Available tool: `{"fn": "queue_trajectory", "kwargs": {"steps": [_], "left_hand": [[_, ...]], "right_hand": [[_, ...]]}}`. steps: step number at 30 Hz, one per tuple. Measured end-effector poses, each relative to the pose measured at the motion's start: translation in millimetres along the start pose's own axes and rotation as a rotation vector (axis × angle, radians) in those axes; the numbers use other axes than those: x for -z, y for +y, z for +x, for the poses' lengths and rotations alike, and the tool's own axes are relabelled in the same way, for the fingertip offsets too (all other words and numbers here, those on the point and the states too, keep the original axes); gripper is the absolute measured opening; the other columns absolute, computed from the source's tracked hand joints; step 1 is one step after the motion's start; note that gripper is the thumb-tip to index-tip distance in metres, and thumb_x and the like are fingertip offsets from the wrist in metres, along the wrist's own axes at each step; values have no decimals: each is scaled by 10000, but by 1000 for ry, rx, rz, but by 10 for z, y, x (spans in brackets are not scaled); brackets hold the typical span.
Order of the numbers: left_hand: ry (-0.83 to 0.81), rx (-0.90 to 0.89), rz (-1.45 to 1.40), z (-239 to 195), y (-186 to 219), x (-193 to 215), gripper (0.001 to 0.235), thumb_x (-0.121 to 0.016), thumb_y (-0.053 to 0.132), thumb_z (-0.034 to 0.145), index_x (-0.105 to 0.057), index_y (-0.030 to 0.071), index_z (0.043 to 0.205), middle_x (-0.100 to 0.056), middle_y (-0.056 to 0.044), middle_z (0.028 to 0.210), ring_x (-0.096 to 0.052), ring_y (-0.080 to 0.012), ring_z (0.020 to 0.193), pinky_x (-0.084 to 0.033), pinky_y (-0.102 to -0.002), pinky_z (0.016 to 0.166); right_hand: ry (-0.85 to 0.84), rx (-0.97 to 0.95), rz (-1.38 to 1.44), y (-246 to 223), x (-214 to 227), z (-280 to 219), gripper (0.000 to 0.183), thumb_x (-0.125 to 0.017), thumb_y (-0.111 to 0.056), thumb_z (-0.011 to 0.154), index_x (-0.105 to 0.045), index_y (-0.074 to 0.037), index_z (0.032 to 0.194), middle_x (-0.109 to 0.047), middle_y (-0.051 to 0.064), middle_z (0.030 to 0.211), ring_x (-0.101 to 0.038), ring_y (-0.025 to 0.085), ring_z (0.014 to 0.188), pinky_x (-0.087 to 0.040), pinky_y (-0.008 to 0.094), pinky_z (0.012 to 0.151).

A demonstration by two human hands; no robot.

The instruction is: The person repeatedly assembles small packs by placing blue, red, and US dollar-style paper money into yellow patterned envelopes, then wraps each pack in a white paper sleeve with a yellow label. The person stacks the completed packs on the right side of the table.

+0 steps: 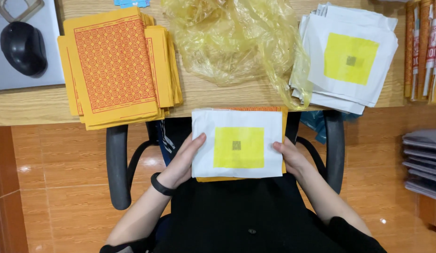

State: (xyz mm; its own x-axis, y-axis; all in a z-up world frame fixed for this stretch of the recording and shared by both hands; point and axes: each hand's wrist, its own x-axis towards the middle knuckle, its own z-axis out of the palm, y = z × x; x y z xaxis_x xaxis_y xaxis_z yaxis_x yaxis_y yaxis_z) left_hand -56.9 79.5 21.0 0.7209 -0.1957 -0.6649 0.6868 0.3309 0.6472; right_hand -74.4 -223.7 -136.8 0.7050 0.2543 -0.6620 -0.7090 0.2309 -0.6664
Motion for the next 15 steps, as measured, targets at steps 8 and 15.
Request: {"fn": "queue_trajectory", "kwargs": {"steps": [8, 15], "left_hand": [[-15, -230, 181, -65, -148, 92, 538, -708, 301, 864, -539, -26, 1255, -647, -135, 1150, -575, -211, 1070, -544, -419, 843], [32, -138, 245, 142, -367, 303, 289, -746, 215, 860, -684, -9, 1031, -748, -135, 908, -686, -193, 814, -587, -366, 637]], "right_hand": [[-311, 34, 292, 280, -103, 169, 812, -681, -512, 760, -407, -65, 1380, -622, 175, 1204, -631, 339, 1056, -514, 557, 932], [-184, 25, 239, 200, -119, 87, 547, -727, -90, 748, -518, -83, 1253, -674, 151, 1111, -677, 320, 997, -543, 539, 859]]}}
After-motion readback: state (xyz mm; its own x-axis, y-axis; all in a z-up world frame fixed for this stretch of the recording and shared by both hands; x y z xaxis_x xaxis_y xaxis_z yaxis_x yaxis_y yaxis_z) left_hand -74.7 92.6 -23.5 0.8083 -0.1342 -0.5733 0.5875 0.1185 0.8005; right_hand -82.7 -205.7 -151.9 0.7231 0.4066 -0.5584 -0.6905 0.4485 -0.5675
